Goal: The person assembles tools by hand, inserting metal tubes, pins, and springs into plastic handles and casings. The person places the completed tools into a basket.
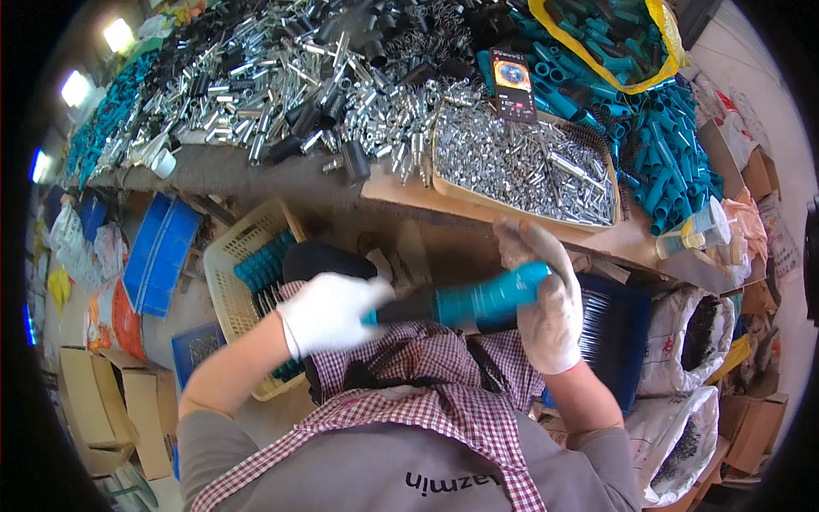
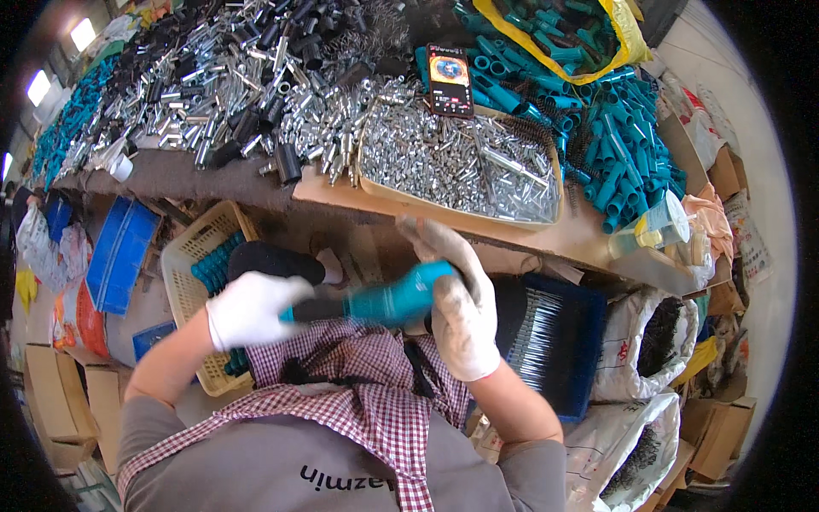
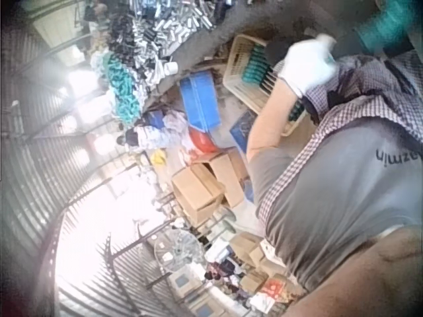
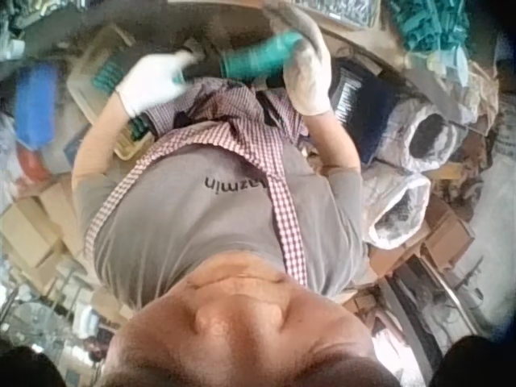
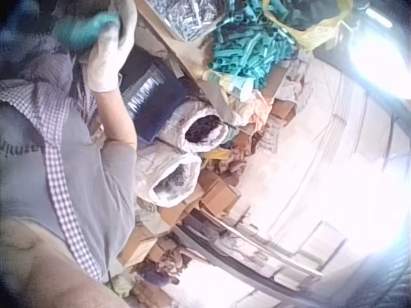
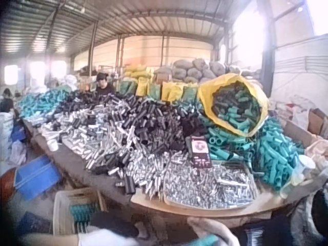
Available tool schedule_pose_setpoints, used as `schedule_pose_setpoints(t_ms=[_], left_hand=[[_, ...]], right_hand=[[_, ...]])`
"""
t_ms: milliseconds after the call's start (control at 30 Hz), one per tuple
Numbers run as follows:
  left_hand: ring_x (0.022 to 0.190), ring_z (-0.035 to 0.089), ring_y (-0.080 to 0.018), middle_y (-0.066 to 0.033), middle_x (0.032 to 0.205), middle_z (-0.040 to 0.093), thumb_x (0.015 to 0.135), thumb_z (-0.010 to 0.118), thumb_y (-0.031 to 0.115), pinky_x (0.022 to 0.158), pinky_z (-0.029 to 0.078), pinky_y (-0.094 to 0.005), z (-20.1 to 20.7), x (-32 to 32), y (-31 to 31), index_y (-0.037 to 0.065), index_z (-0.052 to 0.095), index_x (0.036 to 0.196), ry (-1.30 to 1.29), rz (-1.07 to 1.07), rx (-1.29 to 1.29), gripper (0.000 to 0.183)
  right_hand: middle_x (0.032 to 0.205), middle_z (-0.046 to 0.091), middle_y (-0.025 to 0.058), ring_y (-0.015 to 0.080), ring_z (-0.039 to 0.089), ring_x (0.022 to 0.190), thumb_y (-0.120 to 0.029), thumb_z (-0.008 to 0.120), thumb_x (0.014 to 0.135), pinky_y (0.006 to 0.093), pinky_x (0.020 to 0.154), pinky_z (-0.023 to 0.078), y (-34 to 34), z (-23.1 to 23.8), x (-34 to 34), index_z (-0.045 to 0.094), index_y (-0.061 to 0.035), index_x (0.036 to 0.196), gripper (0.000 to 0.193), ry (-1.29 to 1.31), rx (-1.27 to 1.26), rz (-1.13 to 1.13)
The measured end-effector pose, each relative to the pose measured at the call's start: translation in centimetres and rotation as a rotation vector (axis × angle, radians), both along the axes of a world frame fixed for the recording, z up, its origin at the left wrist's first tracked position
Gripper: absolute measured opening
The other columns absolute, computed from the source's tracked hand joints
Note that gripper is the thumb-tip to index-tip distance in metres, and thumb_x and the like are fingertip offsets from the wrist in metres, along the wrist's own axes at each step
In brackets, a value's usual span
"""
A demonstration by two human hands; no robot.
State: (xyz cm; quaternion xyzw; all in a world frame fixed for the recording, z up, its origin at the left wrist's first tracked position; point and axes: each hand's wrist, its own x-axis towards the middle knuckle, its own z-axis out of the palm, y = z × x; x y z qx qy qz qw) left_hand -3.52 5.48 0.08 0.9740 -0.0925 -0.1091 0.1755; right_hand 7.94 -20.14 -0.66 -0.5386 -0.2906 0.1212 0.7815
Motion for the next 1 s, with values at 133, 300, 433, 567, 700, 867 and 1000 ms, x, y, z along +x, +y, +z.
schedule_pose_setpoints(t_ms=[133, 300, 433, 567, 700, 867, 1000], left_hand=[[0.074, 0.069, -0.0348, -0.0155, 0.081, 0.069, 0.076, 0.079, 0.028, 0.068, 0.056, -0.0413, -0.1, -0.2, 0.2, 0.006, 0.065, 0.102, -0.169, 0.172, -0.391, 0.037], [0.074, 0.071, -0.0296, -0.0165, 0.079, 0.068, 0.072, 0.082, 0.021, 0.066, 0.056, -0.0363, -5.2, -3.1, -1.1, 0.005, 0.068, 0.091, -0.112, 0.029, -0.037, 0.028], [0.072, 0.071, -0.0286, -0.0153, 0.080, 0.070, 0.070, 0.084, 0.018, 0.066, 0.056, -0.0351, -5.6, -2.5, -0.4, 0.005, 0.069, 0.091, -0.396, 0.559, -0.429, 0.028], [0.071, 0.071, -0.0260, -0.0155, 0.082, 0.070, 0.068, 0.082, 0.010, 0.066, 0.056, -0.0358, -5.9, -4.7, -1.3, 0.004, 0.069, 0.093, -0.180, 0.145, -0.172, 0.029], [0.071, 0.070, -0.0227, -0.0126, 0.083, 0.070, 0.067, 0.079, 0.005, 0.065, 0.056, -0.0340, -6.2, -3.0, 0.8, 0.004, 0.068, 0.092, -0.546, 0.418, -0.462, 0.027], [0.075, 0.070, -0.0308, -0.0100, 0.082, 0.070, 0.070, 0.073, 0.020, 0.064, 0.057, -0.0387, -6.5, -4.1, -0.2, 0.013, 0.069, 0.099, -0.224, -0.013, -0.199, 0.030], [0.073, 0.070, -0.0191, -0.0147, 0.084, 0.071, 0.064, 0.078, 0.000, 0.067, 0.056, -0.0325, -7.2, -1.6, 0.9, 0.003, 0.069, 0.092, -0.307, 0.597, -0.488, 0.030]], right_hand=[[0.132, 0.060, 0.0240, 0.0364, 0.058, 0.124, -0.049, 0.045, 0.102, 0.0450, 0.110, 0.041, 0.3, -0.4, 0.1, 0.058, 0.0045, 0.127, 0.061, -0.214, -0.229, -0.180], [0.107, 0.071, 0.0201, 0.0350, 0.062, 0.119, -0.032, 0.057, 0.094, 0.0481, 0.107, 0.043, 1.6, 1.8, -0.3, 0.071, 0.0022, 0.102, 0.038, -0.430, -0.208, 0.150], [0.119, 0.067, 0.0230, 0.0372, 0.061, 0.121, -0.045, 0.047, 0.101, 0.0472, 0.107, 0.043, 2.4, -0.2, -0.8, 0.067, 0.0028, 0.109, 0.052, -0.316, -0.279, -0.110], [0.119, 0.066, 0.0261, 0.0428, 0.059, 0.121, -0.050, 0.061, 0.093, 0.0558, 0.111, 0.036, 3.0, 2.5, -0.6, 0.068, 0.0035, 0.107, 0.055, -0.590, -0.209, 0.284], [0.123, 0.065, 0.0256, 0.0414, 0.059, 0.121, -0.061, 0.049, 0.096, 0.0491, 0.110, 0.039, 3.1, 0.3, -0.7, 0.066, 0.0052, 0.112, 0.070, -0.338, -0.198, -0.022], [0.125, 0.064, 0.0213, 0.0430, 0.056, 0.126, -0.035, 0.057, 0.094, 0.0543, 0.110, 0.038, 3.0, 1.9, 1.6, 0.069, -0.0011, 0.108, 0.039, -0.568, -0.143, 0.231], [0.126, 0.065, 0.0172, 0.0416, 0.055, 0.128, -0.034, 0.061, 0.094, 0.0527, 0.113, 0.036, 3.6, 1.2, -1.0, 0.070, -0.0051, 0.108, 0.033, -0.545, -0.186, 0.042]])
